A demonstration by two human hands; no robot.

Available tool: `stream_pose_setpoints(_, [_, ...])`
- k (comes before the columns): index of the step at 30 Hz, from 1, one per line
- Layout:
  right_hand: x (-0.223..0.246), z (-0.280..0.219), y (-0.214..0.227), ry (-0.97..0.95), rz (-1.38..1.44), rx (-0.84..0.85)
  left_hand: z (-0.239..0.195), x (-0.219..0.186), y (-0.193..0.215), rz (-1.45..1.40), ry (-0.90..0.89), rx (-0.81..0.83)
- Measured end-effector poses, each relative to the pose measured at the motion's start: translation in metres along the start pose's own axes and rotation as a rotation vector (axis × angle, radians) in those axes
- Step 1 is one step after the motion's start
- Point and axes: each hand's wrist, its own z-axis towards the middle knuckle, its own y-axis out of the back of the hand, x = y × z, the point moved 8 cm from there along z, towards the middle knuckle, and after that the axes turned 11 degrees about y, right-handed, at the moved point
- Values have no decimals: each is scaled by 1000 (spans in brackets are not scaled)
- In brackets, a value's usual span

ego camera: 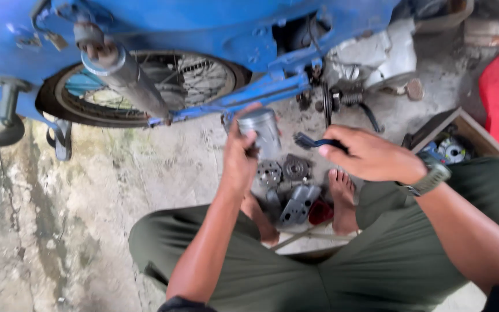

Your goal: Repairing a motorcycle engine by inspecting and installing a piston

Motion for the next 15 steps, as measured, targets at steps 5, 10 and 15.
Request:
stream_pose_setpoints(5, [-74, -68, -158, -94, 87, 317, 3, -22, 22, -81, -66, 114])
stream_pose_setpoints(10, [-138, -143, -283, -156, 35, 674, -24, -35, 7, -56, -121, 152])
stream_pose_setpoints(15, [-137, -146, -292, -143, -127, 664, -52, -45, -27, 8, -102, 206])
